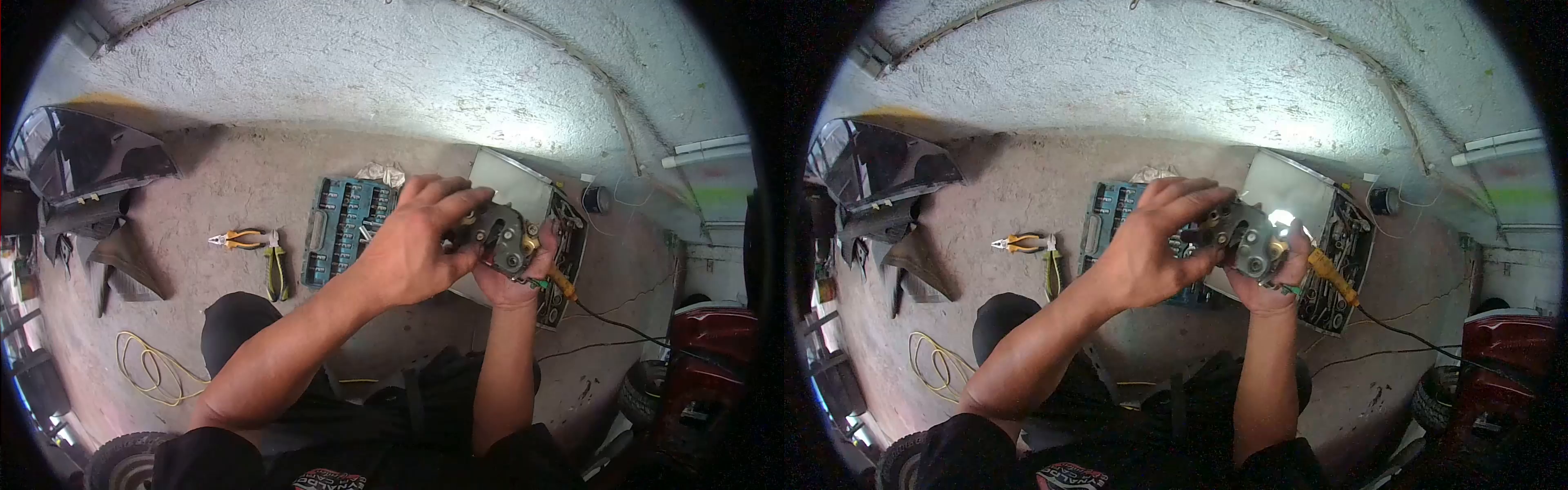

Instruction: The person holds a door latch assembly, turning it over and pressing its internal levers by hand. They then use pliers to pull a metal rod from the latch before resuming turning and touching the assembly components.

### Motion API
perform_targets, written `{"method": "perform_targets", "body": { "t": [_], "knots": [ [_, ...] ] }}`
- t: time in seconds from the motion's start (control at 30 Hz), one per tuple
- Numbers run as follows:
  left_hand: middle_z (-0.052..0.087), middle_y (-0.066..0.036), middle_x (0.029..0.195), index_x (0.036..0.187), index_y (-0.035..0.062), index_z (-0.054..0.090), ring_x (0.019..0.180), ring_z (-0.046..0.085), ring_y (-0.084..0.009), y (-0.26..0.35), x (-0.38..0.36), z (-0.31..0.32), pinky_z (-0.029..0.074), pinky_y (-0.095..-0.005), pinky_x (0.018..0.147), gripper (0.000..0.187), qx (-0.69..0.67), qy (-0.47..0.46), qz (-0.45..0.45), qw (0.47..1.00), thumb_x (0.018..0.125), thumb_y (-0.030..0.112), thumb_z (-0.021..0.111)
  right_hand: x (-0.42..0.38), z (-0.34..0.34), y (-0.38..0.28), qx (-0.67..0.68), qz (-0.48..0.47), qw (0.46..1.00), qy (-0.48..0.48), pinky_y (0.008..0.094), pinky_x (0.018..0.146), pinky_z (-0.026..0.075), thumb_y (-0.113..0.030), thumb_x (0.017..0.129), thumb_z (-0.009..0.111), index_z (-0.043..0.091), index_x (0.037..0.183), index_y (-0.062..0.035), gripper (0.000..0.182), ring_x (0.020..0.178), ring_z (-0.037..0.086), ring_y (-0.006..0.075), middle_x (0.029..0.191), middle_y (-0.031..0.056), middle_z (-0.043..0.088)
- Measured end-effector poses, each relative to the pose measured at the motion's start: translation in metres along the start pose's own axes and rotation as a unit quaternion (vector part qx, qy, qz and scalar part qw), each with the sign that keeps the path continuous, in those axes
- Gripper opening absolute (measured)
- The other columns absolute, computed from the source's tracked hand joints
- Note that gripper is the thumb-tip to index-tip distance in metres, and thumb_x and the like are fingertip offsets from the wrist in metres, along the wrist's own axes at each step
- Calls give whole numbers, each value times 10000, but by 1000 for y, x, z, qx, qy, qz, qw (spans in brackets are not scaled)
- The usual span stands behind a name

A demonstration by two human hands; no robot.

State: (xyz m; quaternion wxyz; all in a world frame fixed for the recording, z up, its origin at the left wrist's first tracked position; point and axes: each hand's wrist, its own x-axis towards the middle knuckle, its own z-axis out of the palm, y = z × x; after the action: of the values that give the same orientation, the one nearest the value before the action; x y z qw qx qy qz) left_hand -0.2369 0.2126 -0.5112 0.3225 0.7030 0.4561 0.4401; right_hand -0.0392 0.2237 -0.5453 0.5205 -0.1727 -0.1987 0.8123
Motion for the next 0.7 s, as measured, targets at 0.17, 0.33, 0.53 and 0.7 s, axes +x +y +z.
{"method": "perform_targets", "body": {
  "t": [0.17,0.33,0.53,0.7],
  "knots": [
    [622,-192,1258,1237,19,622,1210,555,-365,-6,3,3,473,-426,1039,533,-37,-48,-49,997,730,130,745,-2,-13,-1,-55,31,996,56,457,1033,485,-547,959,525,613,1270,-96,555,1142,635,272,1233,102,669],
    [660,-199,1100,1108,7,662,1121,590,-371,-11,3,8,478,-443,1007,421,12,-69,-117,991,728,176,729,-3,-36,3,-69,66,983,155,461,966,525,-595,956,521,632,1229,-107,571,1036,675,283,1128,109,705],
    [676,-195,1021,986,-5,693,1066,601,-374,-26,6,15,480,-453,965,331,24,-67,-126,989,725,196,714,-1,-13,-4,-122,168,971,118,500,817,565,-629,963,475,646,1207,-127,584,906,703,293,1031,107,729],
    [684,-188,1066,1039,7,695,1105,609,-322,-34,12,18,491,-406,952,358,-63,-87,-135,985,789,261,738,-3,-48,0,-45,110,982,145,512,740,559,-642,940,494,637,1204,-131,593,933,688,299,1071,120,712]
  ]
}}
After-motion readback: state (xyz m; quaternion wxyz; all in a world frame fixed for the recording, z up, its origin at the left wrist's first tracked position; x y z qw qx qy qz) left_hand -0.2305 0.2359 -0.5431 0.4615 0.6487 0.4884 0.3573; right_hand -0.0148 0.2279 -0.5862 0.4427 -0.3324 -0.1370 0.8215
